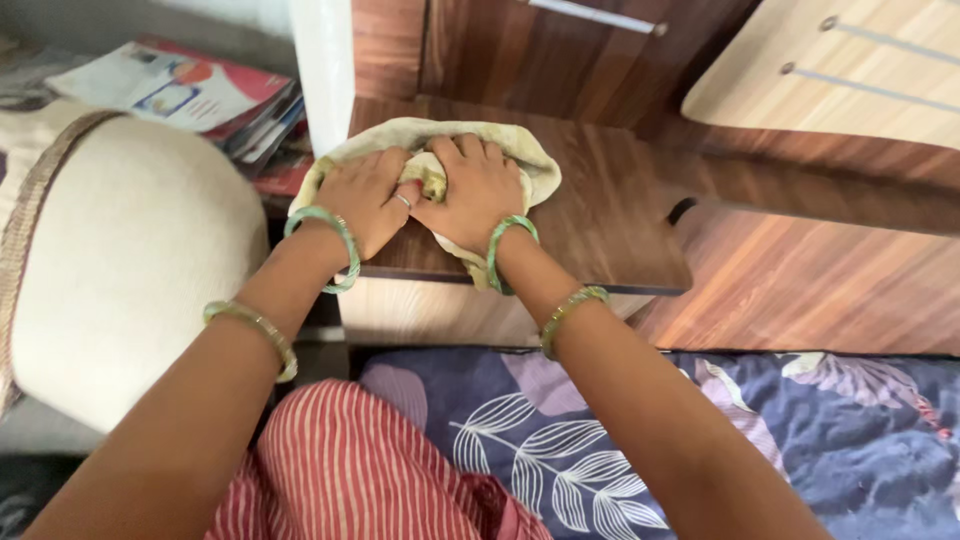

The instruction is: The person cleans a bed frame, a bedside table, and a headboard by wiping their surfaces with a cloth.

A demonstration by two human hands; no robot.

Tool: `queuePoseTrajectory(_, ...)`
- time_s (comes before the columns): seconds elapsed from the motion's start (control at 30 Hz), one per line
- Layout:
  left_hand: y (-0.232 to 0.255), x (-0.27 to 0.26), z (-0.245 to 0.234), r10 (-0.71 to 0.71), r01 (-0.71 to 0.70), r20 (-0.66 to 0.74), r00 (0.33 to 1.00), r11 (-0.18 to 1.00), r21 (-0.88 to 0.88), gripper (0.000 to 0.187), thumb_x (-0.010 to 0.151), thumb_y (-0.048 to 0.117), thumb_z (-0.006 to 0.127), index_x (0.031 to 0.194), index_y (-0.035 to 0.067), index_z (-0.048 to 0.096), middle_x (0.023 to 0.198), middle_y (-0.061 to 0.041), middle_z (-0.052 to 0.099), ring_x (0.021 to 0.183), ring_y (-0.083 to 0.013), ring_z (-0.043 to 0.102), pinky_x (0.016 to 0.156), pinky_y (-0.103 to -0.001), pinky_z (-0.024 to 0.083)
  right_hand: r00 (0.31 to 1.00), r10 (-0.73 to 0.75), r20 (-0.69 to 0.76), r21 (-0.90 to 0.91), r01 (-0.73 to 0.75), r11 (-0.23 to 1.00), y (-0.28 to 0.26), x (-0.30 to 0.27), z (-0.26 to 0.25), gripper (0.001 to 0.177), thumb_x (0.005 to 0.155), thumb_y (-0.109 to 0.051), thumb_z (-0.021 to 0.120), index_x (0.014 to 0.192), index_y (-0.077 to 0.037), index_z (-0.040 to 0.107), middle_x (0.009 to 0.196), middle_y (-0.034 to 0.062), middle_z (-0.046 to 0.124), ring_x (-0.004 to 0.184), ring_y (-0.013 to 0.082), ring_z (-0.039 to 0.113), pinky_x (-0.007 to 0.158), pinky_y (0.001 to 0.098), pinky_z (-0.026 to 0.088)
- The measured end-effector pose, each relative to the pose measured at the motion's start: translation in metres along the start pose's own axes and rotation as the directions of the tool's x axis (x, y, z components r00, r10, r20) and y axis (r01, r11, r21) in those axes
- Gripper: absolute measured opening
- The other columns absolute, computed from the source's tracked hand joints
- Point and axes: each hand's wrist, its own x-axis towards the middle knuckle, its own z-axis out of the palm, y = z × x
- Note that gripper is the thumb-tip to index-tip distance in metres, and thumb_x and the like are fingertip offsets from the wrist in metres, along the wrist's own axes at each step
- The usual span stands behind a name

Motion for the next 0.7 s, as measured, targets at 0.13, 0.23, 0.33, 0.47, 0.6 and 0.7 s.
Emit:
queuePoseTrajectory(0.13,0.004,-0.023,-0.014,-0.047,0.046,0.007,0.999,0.998,0.039,0.040,0.102,0.037,0.043,0.122,0.005,0.054,0.125,-0.020,0.064,0.120,-0.0398,0.058,0.102,-0.054,0.041,0.997,-0.050,0.065,0.065,0.046,0.997,-0.009,-0.010,-0.010,0.062,0.073,-0.056,0.073,0.124,-0.022,0.064,0.121,0.0063,0.062,0.114,0.0341,0.056,0.093,0.0531,0.044)
queuePoseTrajectory(0.23,-0.010,0.011,-0.009,-0.136,0.145,0.127,0.983,0.988,-0.063,0.043,0.109,0.040,0.039,0.124,0.006,0.059,0.124,-0.024,0.066,0.121,-0.0409,0.059,0.108,-0.050,0.043,0.989,-0.102,0.103,0.045,0.098,0.994,0.005,0.007,0.003,0.072,0.070,-0.059,0.075,0.128,-0.020,0.061,0.122,0.0086,0.061,0.113,0.0361,0.055,0.090,0.0538,0.043)
queuePoseTrajectory(0.33,-0.035,0.041,0.005,-0.031,0.029,-0.017,0.999,0.994,-0.105,0.049,0.104,0.039,0.044,0.135,0.002,0.052,0.125,-0.028,0.062,0.118,-0.0450,0.055,0.101,-0.052,0.040,0.983,-0.185,-0.001,0.039,0.185,0.982,0.020,0.043,0.029,0.079,0.070,-0.062,0.077,0.132,-0.017,0.059,0.124,0.0109,0.061,0.114,0.0376,0.055,0.094,0.0544,0.042)
queuePoseTrajectory(0.47,-0.077,0.081,0.017,0.066,-0.075,-0.061,0.996,0.985,-0.158,0.041,0.106,0.035,0.045,0.128,0.003,0.056,0.125,-0.027,0.062,0.121,-0.0461,0.052,0.104,-0.052,0.038,0.990,-0.130,0.053,0.081,0.126,0.989,0.031,0.095,0.060,0.072,0.067,-0.056,0.078,0.127,-0.020,0.062,0.122,0.0105,0.062,0.115,0.0367,0.056,0.096,0.0522,0.042)
queuePoseTrajectory(0.6,-0.090,0.107,0.028,-0.063,0.049,-0.110,0.992,0.991,-0.122,0.038,0.104,0.035,0.044,0.127,0.008,0.058,0.126,-0.023,0.058,0.115,-0.0482,0.049,0.103,-0.053,0.037,0.992,-0.071,0.109,0.130,0.057,0.990,0.042,0.126,0.072,0.066,0.065,-0.053,0.078,0.120,-0.019,0.065,0.112,0.0115,0.066,0.110,0.0349,0.061,0.096,0.0482,0.045)
queuePoseTrajectory(0.7,-0.090,0.109,0.032,-0.095,0.078,-0.140,0.986,0.990,-0.122,0.037,0.105,0.039,0.045,0.125,0.012,0.060,0.125,-0.020,0.059,0.119,-0.0466,0.050,0.105,-0.051,0.039,0.994,-0.091,0.067,0.158,0.080,0.984,0.045,0.125,0.074,0.061,0.066,-0.050,0.077,0.118,-0.020,0.067,0.108,0.0110,0.069,0.110,0.0351,0.064,0.095,0.0486,0.045)
